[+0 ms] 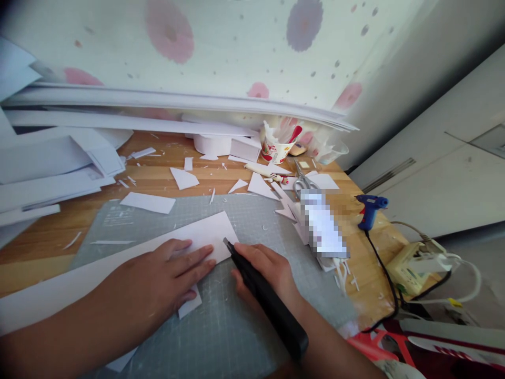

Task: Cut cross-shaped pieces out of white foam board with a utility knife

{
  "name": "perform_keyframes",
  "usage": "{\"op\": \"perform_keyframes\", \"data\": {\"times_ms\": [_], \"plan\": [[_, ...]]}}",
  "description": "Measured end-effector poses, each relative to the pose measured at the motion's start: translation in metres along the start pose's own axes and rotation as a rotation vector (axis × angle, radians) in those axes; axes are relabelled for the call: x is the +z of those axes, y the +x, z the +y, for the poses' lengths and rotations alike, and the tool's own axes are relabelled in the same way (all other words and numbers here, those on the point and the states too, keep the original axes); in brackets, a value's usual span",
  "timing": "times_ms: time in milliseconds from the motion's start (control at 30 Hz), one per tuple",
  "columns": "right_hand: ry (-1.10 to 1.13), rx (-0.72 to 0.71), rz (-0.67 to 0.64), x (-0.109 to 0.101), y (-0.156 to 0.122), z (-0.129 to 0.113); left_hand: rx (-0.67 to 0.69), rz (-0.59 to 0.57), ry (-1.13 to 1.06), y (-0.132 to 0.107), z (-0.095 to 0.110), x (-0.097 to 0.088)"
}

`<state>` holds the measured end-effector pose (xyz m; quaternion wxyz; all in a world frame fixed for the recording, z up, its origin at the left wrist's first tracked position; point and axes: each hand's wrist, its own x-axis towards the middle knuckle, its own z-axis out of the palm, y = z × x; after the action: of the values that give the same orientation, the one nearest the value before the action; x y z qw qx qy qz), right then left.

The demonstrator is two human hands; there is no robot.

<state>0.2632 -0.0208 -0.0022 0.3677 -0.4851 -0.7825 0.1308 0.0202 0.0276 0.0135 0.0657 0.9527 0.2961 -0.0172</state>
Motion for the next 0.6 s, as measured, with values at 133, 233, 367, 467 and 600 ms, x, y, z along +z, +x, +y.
{"op": "perform_keyframes", "data": {"times_ms": [133,233,367,467,600], "plan": [[0.001,-0.03,-0.009,0.0,0.004,-0.001,0.002,-0.015,0.012,0.002,0.0,0.0],[-0.003,-0.085,-0.002,0.0,0.006,-0.001,0.01,-0.027,0.021,0.003,-0.001,-0.002],[-0.022,-0.131,-0.004,-0.004,0.005,-0.002,0.002,-0.047,-0.001,0.003,-0.003,-0.003],[-0.048,-0.153,-0.012,-0.01,0.0,-0.007,-0.017,-0.021,-0.053,0.002,-0.004,-0.003],[-0.067,-0.149,0.001,-0.014,-0.014,-0.013,-0.021,0.009,-0.061,0.002,-0.005,-0.002]]}}
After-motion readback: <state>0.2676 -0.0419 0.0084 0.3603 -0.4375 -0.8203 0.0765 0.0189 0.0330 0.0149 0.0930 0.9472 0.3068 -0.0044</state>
